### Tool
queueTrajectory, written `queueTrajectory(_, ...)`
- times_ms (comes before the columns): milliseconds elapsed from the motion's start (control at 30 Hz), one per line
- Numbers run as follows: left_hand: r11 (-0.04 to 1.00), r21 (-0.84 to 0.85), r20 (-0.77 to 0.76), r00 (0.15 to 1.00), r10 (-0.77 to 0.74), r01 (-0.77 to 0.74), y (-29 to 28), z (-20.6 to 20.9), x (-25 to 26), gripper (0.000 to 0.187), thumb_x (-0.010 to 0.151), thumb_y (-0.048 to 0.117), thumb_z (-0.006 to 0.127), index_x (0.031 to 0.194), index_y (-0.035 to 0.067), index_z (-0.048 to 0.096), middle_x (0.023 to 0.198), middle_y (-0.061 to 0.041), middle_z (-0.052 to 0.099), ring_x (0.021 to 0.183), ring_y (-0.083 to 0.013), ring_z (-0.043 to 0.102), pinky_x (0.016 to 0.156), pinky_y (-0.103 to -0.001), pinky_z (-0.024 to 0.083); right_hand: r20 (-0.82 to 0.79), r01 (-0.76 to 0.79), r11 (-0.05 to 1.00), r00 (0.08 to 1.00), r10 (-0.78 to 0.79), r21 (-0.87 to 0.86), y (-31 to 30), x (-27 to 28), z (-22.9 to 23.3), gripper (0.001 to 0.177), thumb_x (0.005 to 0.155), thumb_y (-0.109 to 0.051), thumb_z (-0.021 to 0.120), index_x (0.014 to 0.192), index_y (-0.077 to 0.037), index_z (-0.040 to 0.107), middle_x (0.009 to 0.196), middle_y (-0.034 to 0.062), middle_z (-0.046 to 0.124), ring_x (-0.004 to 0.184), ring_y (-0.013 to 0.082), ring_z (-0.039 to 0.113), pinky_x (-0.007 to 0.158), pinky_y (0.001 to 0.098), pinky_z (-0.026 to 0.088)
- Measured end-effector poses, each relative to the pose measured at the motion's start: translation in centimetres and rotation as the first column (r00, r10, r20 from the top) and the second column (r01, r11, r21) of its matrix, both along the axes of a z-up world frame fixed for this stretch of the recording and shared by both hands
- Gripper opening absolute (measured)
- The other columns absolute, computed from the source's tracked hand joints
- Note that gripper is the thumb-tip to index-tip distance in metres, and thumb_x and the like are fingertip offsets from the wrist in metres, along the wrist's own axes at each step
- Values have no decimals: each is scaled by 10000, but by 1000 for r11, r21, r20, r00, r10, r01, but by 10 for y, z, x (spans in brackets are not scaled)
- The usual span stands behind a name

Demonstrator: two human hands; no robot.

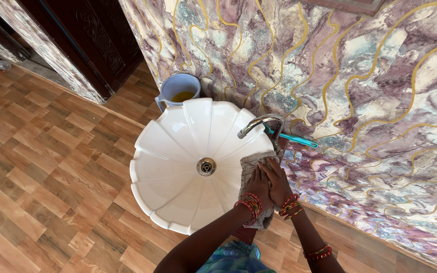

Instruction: The person wipes a white ceramic sink and a wooden cabinet using a cloth. They scrub the sink basin and faucet area, then move to wipe the front and sides of the wooden cabinet below the sink.

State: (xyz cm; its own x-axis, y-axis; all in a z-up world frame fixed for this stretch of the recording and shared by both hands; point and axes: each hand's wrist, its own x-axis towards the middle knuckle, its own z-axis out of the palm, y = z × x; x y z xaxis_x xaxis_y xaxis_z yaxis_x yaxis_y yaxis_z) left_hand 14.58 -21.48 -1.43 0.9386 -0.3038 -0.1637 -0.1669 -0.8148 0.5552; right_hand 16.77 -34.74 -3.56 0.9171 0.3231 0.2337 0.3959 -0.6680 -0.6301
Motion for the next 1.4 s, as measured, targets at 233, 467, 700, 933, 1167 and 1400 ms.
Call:
queueTrajectory(233,998,4,-56,997,57,-57,-15,-2,39,1173,785,330,740,1584,-103,-1,1664,-346,38,1550,-487,88,1258,-495,176,-76,-41,979,995,57,199,-11,31,1,661,849,19,605,1480,-140,490,1551,143,391,1421,349,437,1141,411,415)
queueTrajectory(467,993,-78,-10,996,86,-87,-15,-9,34,1130,804,315,732,1594,-71,21,1670,-335,36,1557,-481,78,1264,-493,161,-1,-21,947,1000,23,321,-12,19,-9,703,817,66,578,1492,-118,511,1526,153,482,1412,349,482,1166,412,397)
queueTrajectory(700,988,-121,-13,995,98,-99,-16,-8,30,1134,789,270,740,1605,-37,15,1678,-309,29,1565,-461,60,1267,-486,148,-12,59,952,998,-58,299,-12,11,-12,720,799,47,549,1490,-154,529,1489,151,528,1357,358,539,1120,411,450)
queueTrajectory(933,988,-131,-42,996,73,-78,-16,-18,37,1122,829,270,717,1618,-24,-24,1687,-316,-39,1572,-462,1,1271,-492,115,-48,80,978,996,-72,193,-12,16,-5,668,879,-46,627,1516,-183,477,1579,109,446,1414,334,479,1095,398,467)
queueTrajectory(1167,989,-131,-93,994,64,-76,-15,-10,48,1221,779,302,755,1630,37,-79,1689,-295,-91,1577,-446,-60,1279,-492,80,-71,11,996,997,-4,88,-18,40,-20,779,856,-6,581,1584,-149,345,1674,101,280,1475,329,389,1136,401,424)
queueTrajectory(1400,973,-221,-92,995,45,-64,-10,-13,65,1271,805,463,756,1636,79,-125,1694,-282,-166,1578,-430,-137,1272,-507,28,-139,102,992,984,-113,-81,-16,57,-15,771,846,-42,579,1569,-210,369,1682,24,286,1418,300,476,1086,397,482)
